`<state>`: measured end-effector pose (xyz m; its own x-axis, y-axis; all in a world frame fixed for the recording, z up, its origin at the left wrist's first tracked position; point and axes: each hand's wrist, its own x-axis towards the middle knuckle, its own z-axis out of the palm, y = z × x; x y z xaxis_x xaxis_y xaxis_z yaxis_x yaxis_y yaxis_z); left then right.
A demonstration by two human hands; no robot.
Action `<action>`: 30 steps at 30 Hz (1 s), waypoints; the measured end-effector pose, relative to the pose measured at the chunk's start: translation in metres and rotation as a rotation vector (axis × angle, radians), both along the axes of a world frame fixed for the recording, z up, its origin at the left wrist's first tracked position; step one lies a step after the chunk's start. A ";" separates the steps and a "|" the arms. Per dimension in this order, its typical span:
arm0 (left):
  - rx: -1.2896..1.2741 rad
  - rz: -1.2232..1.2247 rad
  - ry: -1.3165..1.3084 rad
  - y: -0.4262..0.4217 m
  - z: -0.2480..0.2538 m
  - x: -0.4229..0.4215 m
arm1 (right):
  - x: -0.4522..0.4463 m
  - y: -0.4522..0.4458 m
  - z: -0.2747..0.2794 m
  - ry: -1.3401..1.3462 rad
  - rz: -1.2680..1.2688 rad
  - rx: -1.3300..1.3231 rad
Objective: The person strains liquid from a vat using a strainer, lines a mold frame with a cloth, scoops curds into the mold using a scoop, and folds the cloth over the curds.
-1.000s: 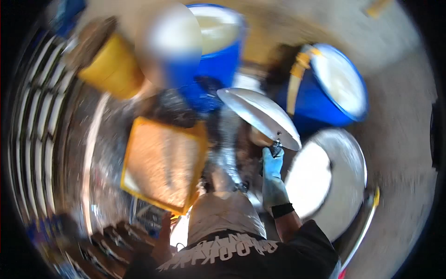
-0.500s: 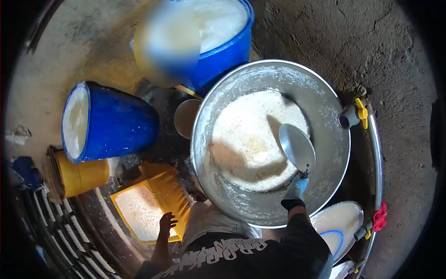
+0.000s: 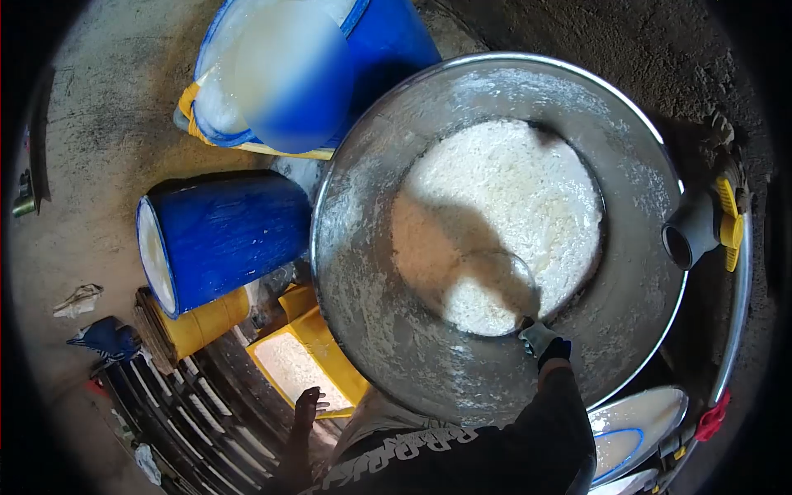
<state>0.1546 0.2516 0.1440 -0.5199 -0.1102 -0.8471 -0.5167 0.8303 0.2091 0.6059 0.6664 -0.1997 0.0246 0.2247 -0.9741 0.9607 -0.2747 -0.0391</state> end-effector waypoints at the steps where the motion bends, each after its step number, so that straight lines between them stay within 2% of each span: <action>1: 0.009 -0.008 0.011 0.001 0.004 0.003 | -0.004 0.000 0.003 0.041 -0.044 -0.063; 6: 0.110 0.090 0.009 -0.027 -0.011 0.015 | -0.027 0.004 0.053 0.163 -0.243 -0.351; 7: 0.244 0.112 0.003 -0.040 -0.015 0.018 | -0.032 0.004 0.067 0.167 -0.267 -0.392; 8: 0.274 0.137 0.007 -0.049 -0.023 0.021 | -0.038 0.004 0.084 0.168 -0.282 -0.431; 11: 0.217 0.208 0.053 -0.069 -0.040 0.035 | -0.050 0.001 0.137 0.140 -0.285 -0.493; 14: 0.601 0.397 -0.005 -0.123 -0.063 0.050 | -0.062 0.001 0.203 0.084 -0.246 -0.482; 15: 0.525 0.320 0.085 -0.130 -0.065 0.062 | -0.069 0.000 0.227 0.059 -0.221 -0.464; 16: 0.660 0.379 0.099 -0.144 -0.068 0.069 | -0.080 0.000 0.254 0.048 -0.206 -0.431; 19: 0.540 0.528 0.056 -0.187 -0.110 0.088 | -0.121 -0.012 0.344 0.043 -0.192 -0.280; 20: 0.541 0.671 -0.015 -0.209 -0.141 0.094 | -0.134 -0.019 0.374 0.062 -0.230 -0.204; 21: 0.503 0.691 0.035 -0.218 -0.150 0.105 | -0.147 -0.024 0.397 -0.026 -0.228 -0.211; 22: 0.457 0.712 0.081 -0.226 -0.161 0.115 | -0.153 -0.030 0.410 -0.046 -0.186 -0.177; 24: 0.571 0.882 0.045 -0.248 -0.172 0.133 | -0.169 -0.045 0.433 -0.038 -0.241 -0.203; 25: 0.484 0.858 0.057 -0.253 -0.176 0.139 | -0.181 -0.057 0.445 -0.053 -0.202 -0.177; 27: 0.505 0.937 0.046 -0.270 -0.185 0.154 | -0.212 -0.088 0.471 -0.020 -0.112 -0.112; 30: 0.549 1.046 0.051 -0.300 -0.186 0.174 | -0.247 -0.135 0.470 -0.061 -0.059 -0.114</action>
